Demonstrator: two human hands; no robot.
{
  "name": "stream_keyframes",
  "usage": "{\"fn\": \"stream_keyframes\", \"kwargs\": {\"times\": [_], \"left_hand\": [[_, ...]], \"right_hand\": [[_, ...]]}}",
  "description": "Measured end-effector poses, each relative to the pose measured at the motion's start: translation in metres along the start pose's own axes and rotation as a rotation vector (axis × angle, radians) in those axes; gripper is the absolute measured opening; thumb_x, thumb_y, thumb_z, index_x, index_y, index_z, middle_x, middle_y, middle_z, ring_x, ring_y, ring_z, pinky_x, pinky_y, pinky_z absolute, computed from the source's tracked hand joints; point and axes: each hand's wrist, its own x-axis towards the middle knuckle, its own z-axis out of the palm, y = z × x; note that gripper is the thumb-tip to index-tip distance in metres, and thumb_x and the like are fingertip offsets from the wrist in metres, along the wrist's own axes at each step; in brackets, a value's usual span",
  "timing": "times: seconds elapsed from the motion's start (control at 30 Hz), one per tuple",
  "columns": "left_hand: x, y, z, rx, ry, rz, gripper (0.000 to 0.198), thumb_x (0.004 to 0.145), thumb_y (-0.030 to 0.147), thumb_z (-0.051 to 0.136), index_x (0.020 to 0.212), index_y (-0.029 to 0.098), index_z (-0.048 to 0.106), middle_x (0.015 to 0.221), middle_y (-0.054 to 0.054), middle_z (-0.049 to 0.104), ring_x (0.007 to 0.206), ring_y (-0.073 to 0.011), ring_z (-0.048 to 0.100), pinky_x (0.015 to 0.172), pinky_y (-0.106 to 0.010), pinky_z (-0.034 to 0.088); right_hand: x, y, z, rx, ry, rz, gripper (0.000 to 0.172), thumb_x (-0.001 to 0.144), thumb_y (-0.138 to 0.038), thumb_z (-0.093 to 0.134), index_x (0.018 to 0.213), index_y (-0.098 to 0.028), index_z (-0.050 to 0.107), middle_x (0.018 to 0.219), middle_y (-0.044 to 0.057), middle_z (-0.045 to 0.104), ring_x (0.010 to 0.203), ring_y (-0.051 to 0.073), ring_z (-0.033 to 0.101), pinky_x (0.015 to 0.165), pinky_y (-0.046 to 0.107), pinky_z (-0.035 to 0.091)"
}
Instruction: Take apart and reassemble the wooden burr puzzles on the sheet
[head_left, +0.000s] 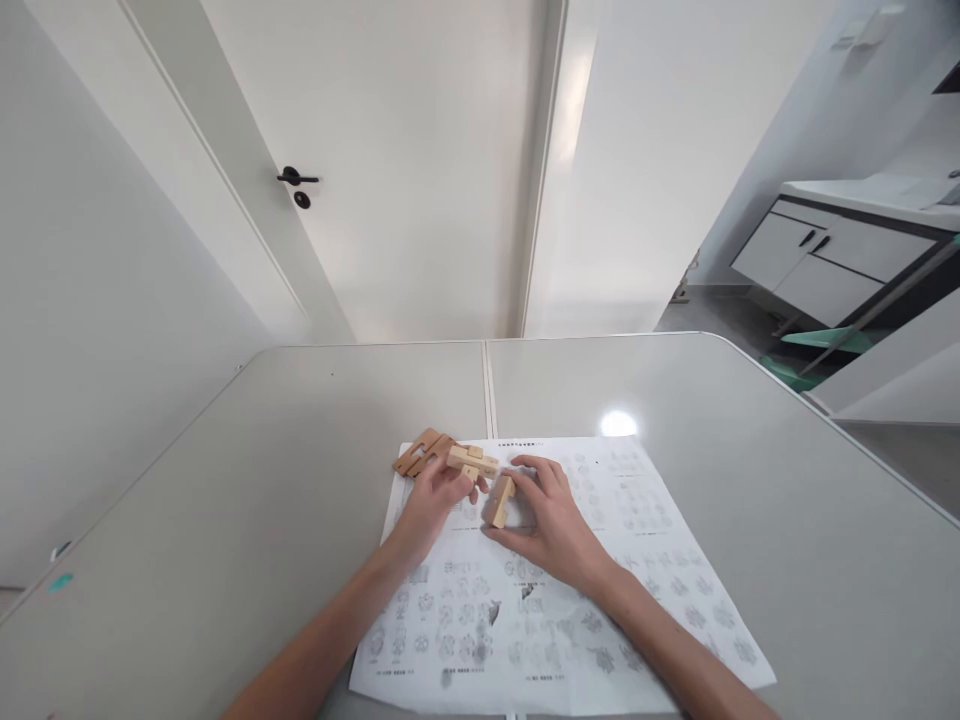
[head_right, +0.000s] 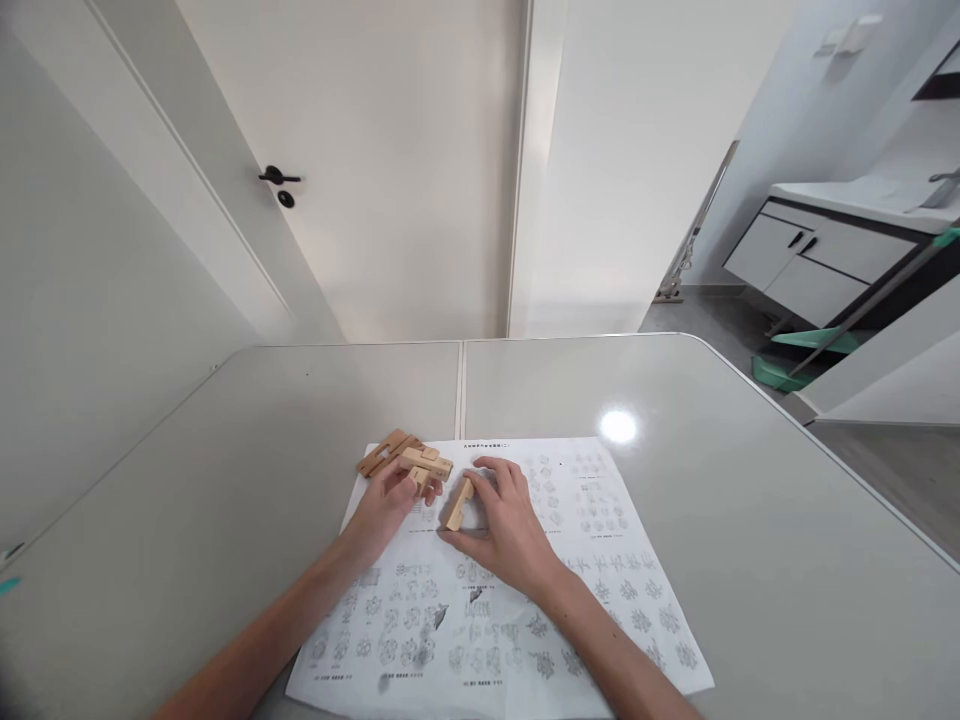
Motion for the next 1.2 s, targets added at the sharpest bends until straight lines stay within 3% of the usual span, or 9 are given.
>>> {"fn": "stream_keyframes", "kwargs": {"times": [0.2, 0.3, 0.4, 0.47, 0.63, 0.73, 0.9, 1.03, 1.2], "left_hand": [[-0.005, 0.008, 0.005, 0.114, -0.04, -0.076, 0.055, 0.082, 0.051, 0.081, 0.126, 0.021, 0.064, 0.113, -0.009, 0.069, 0.104, -0.0256, 0.065, 0.088, -0.035, 0.052], [-0.005, 0.012, 0.007, 0.193, -0.069, -0.076, 0.058, 0.078, 0.052, 0.084, 0.124, 0.021, 0.064, 0.112, -0.008, 0.067, 0.102, -0.0252, 0.064, 0.09, -0.034, 0.052], [-0.005, 0.01, 0.007, 0.288, -0.105, -0.022, 0.058, 0.076, 0.048, 0.086, 0.123, 0.022, 0.064, 0.11, -0.006, 0.066, 0.098, -0.0224, 0.061, 0.09, -0.033, 0.05], [-0.005, 0.008, 0.007, 0.351, -0.117, 0.014, 0.055, 0.077, 0.046, 0.086, 0.122, 0.023, 0.064, 0.109, -0.005, 0.065, 0.097, -0.0214, 0.06, 0.088, -0.032, 0.049], [-0.004, 0.012, 0.006, 0.444, -0.132, 0.062, 0.052, 0.079, 0.042, 0.086, 0.122, 0.025, 0.064, 0.109, -0.005, 0.065, 0.096, -0.0209, 0.061, 0.086, -0.032, 0.051], [-0.001, 0.021, 0.002, 0.575, -0.102, 0.163, 0.052, 0.077, 0.039, 0.088, 0.121, 0.025, 0.064, 0.112, -0.006, 0.067, 0.099, -0.0222, 0.063, 0.088, -0.035, 0.052], [0.004, 0.036, -0.014, 0.896, -0.07, 0.326, 0.051, 0.077, 0.038, 0.087, 0.12, 0.026, 0.063, 0.119, -0.009, 0.066, 0.108, -0.0266, 0.063, 0.095, -0.042, 0.053], [0.006, 0.04, -0.024, 1.07, -0.16, 0.367, 0.055, 0.076, 0.038, 0.087, 0.123, 0.026, 0.063, 0.131, -0.011, 0.063, 0.123, -0.0304, 0.059, 0.105, -0.046, 0.049], [0.004, 0.042, -0.027, 1.209, -0.296, 0.368, 0.055, 0.073, 0.04, 0.089, 0.12, 0.025, 0.064, 0.13, -0.01, 0.064, 0.126, -0.0321, 0.057, 0.108, -0.048, 0.047]], "right_hand": [[0.001, 0.0, -0.005, 0.061, -0.021, -0.001, 0.068, 0.084, -0.047, 0.083, 0.143, -0.034, 0.052, 0.145, 0.013, 0.05, 0.135, 0.038, 0.047, 0.107, 0.06, 0.05], [0.004, -0.001, -0.009, 0.168, 0.034, 0.012, 0.049, 0.095, -0.044, 0.071, 0.139, -0.032, 0.055, 0.139, 0.012, 0.056, 0.13, 0.033, 0.054, 0.106, 0.053, 0.052], [0.008, -0.004, -0.014, 0.256, 0.088, 0.012, 0.024, 0.1, -0.04, 0.063, 0.121, -0.029, 0.066, 0.124, 0.01, 0.066, 0.118, 0.029, 0.062, 0.102, 0.047, 0.054], [0.01, -0.006, -0.017, 0.309, 0.091, 0.023, 0.018, 0.1, -0.04, 0.062, 0.111, -0.028, 0.069, 0.113, 0.009, 0.07, 0.11, 0.028, 0.065, 0.097, 0.045, 0.054], [0.012, -0.013, -0.024, 0.447, -0.017, 0.118, 0.027, 0.103, -0.047, 0.054, 0.104, -0.025, 0.071, 0.099, 0.006, 0.072, 0.092, 0.024, 0.066, 0.084, 0.037, 0.052], [0.012, -0.016, -0.027, 0.557, -0.086, 0.191, 0.033, 0.103, -0.052, 0.052, 0.101, -0.024, 0.069, 0.096, 0.006, 0.071, 0.088, 0.023, 0.064, 0.079, 0.034, 0.051], [0.013, -0.016, -0.03, 0.706, -0.033, 0.305, 0.031, 0.101, -0.052, 0.056, 0.1, -0.023, 0.065, 0.08, 0.002, 0.065, 0.078, 0.02, 0.059, 0.077, 0.033, 0.048], [0.016, -0.014, -0.029, 0.663, 0.038, 0.385, 0.029, 0.101, -0.05, 0.054, 0.1, -0.022, 0.064, 0.073, -0.001, 0.057, 0.069, 0.018, 0.052, 0.068, 0.03, 0.045], [0.012, -0.009, -0.021, 0.342, 0.112, 0.389, 0.033, 0.104, -0.044, 0.043, 0.081, -0.023, 0.055, 0.071, -0.001, 0.054, 0.065, 0.018, 0.048, 0.061, 0.029, 0.041]]}}
